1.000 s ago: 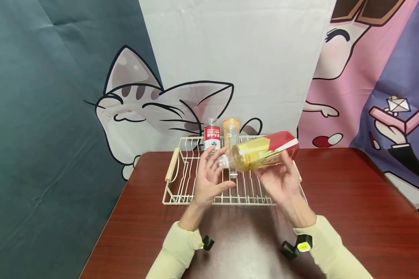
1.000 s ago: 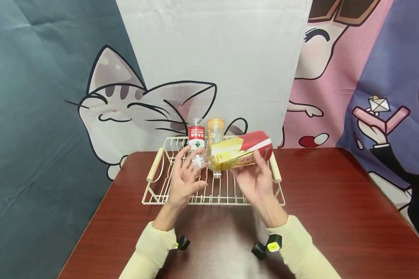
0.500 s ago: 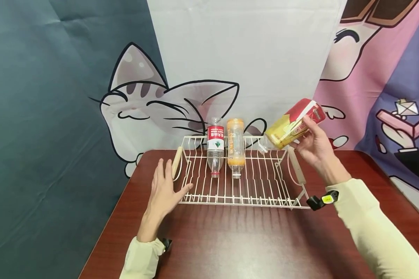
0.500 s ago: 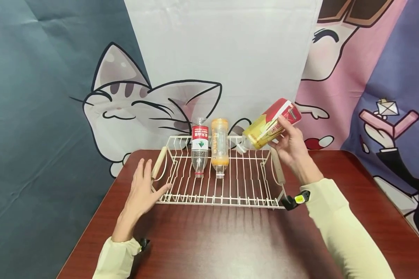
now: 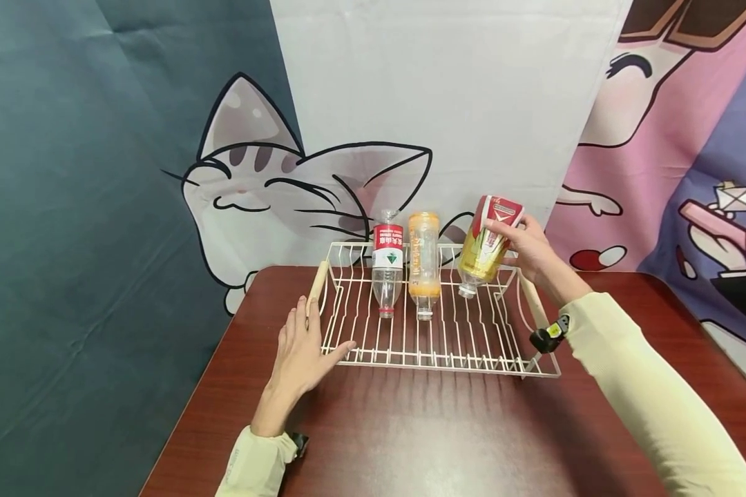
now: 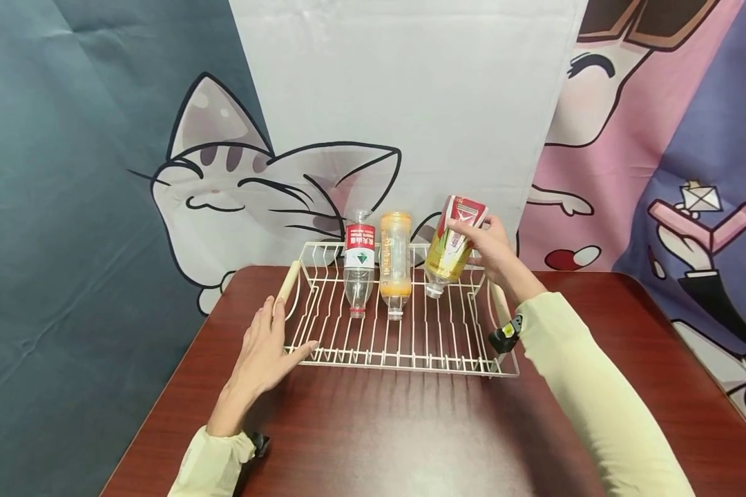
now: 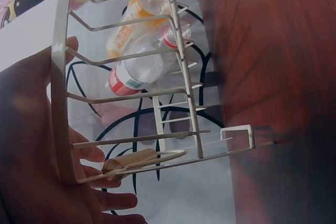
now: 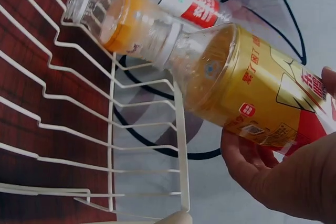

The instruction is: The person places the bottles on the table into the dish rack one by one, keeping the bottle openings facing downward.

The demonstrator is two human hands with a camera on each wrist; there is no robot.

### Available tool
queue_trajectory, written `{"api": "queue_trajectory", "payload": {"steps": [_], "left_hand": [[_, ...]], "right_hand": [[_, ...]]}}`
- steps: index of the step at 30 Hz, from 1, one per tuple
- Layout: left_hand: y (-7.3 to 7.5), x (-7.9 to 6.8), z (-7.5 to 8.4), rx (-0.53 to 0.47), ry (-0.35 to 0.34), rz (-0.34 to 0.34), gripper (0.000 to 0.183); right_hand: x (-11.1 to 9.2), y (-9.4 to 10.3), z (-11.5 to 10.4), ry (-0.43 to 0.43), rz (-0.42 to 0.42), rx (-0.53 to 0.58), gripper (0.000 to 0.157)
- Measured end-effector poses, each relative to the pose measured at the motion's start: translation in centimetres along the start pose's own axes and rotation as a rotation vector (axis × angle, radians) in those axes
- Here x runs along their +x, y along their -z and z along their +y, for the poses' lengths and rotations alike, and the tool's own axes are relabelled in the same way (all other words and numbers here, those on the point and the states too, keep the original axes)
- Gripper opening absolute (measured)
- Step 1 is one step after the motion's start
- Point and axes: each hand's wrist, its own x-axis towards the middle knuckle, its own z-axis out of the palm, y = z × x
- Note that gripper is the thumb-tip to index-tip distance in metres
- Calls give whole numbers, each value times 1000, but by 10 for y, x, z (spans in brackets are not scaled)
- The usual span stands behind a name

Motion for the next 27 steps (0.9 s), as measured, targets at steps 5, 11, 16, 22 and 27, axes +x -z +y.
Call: {"api": "queue_trajectory", "payload": {"steps": [5,11,16,22,27], "left_hand": [[0,-1,0,12,-19,36,110],[0,-2,-2,19,-31,51,108],[1,-2,-1,17,-14,21,110],[1,-3,-1,20,-5,6,111],[1,-3,0,17,-4,3,110]], "right_hand": [[6,-2,6,5,30,-214,74],[12,-4,17,0,26,-324,93],[15,-6,28,-15,11,-352,91],[20,-7,41,-20,31,-408,82],[24,-4,47,-42,34,-409,83]]}}
